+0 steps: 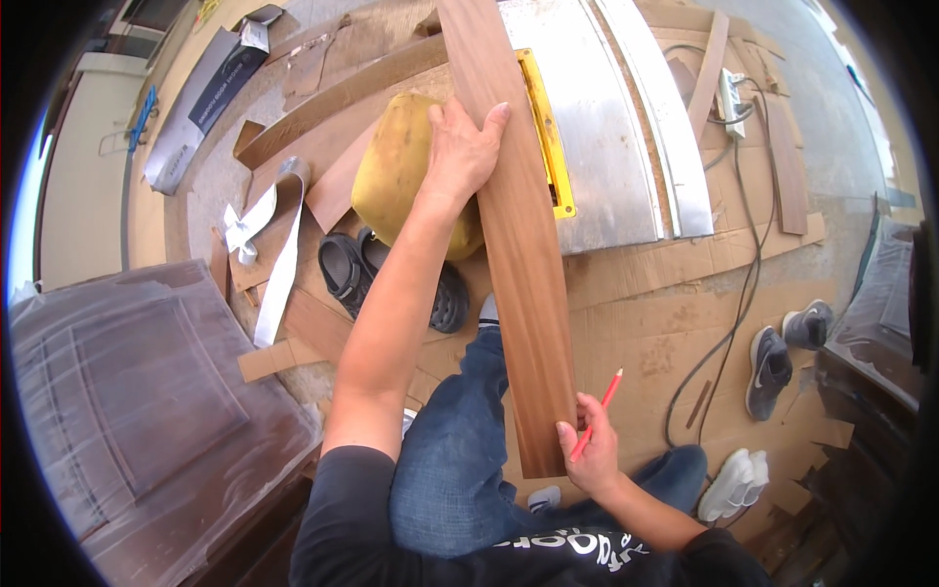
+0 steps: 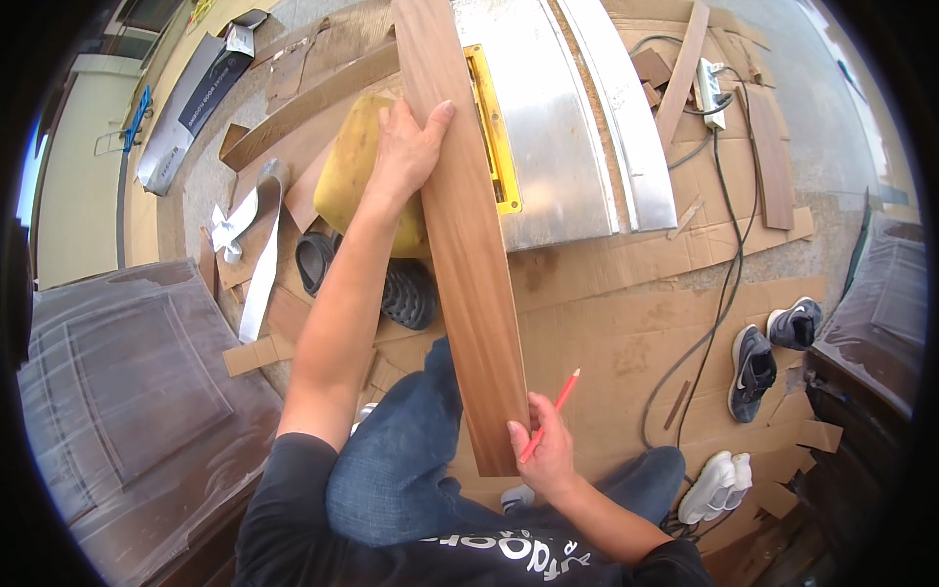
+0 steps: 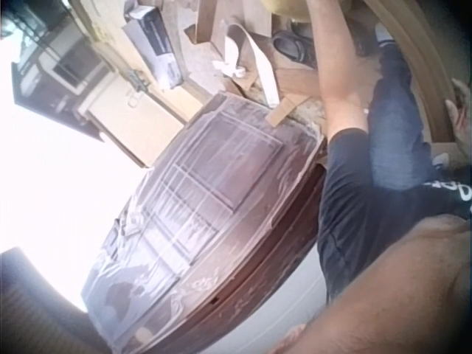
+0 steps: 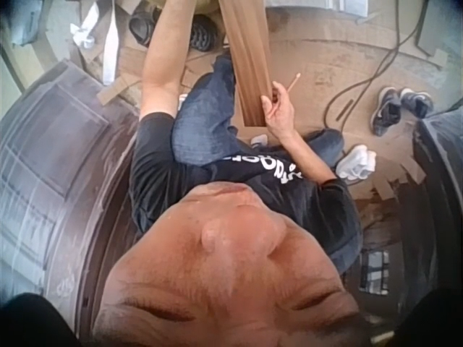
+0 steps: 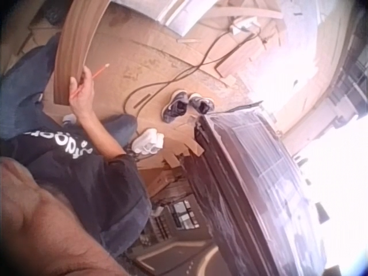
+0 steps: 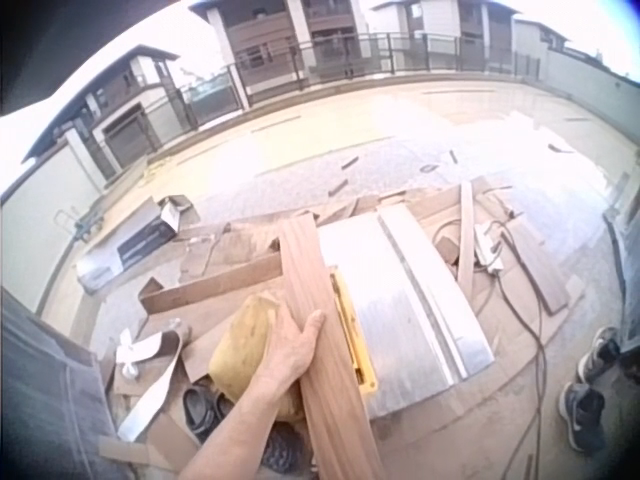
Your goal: The person measures and marks a floorboard using a pencil and square, then uses a table saw to cut the board.
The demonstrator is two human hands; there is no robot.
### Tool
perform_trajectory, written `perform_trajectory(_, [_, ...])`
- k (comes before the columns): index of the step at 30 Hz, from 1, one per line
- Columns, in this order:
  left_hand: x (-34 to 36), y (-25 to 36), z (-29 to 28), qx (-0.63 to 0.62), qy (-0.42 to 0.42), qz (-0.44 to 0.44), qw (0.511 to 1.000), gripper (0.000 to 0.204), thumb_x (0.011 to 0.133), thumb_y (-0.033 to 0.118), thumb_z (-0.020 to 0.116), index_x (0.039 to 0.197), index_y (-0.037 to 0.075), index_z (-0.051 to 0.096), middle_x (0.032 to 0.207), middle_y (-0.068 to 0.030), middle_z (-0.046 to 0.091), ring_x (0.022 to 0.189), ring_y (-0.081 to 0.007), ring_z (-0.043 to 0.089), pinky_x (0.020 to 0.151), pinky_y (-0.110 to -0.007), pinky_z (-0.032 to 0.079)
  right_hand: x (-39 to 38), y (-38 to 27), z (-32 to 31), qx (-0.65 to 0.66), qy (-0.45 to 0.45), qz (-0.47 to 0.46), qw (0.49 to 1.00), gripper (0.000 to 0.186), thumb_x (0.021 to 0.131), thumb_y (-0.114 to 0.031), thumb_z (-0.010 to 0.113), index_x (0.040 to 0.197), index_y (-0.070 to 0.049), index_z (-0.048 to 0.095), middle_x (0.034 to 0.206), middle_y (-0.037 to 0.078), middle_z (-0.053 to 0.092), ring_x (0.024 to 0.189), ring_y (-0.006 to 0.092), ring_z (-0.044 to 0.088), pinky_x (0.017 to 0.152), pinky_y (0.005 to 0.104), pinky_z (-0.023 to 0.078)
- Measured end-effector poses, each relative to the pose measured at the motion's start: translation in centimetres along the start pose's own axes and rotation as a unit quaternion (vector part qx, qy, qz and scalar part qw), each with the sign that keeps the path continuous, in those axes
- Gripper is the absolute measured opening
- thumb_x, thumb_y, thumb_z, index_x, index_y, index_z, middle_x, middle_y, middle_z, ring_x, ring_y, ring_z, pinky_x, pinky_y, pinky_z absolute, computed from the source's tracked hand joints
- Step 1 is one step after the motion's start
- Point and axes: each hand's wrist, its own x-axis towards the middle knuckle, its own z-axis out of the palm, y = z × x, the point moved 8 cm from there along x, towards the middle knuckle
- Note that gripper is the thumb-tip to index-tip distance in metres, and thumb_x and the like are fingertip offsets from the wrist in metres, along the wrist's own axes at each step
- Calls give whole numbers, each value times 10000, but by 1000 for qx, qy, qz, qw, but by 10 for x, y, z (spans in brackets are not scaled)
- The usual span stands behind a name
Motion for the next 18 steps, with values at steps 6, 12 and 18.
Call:
perform_trajectory(6, [-15,5,-2,-6,17,10,1000,745,988,500,620,1355,-132,477,1325,-302,494,1250,-439,530,1094,-467,433,-9,3,-3,14,-3,-7,1000,485,988,-24,655,1407,52,423,1110,169,666,928,200,668,838,313,537])
perform_trajectory(12, [-23,1,0,30,13,2,999,734,988,518,615,1312,-126,480,1298,-306,488,1239,-453,522,1087,-469,432,-17,5,-3,5,-11,1,1000,496,977,-23,666,1404,49,424,1103,175,669,929,211,674,832,321,543])
perform_trajectory(18, [-30,0,4,24,9,-3,1000,711,991,514,614,1305,-110,485,1296,-298,482,1232,-452,526,1084,-471,436,-27,16,-3,-2,-5,8,1000,504,969,-28,679,1400,47,429,1089,177,670,927,220,677,835,324,542])
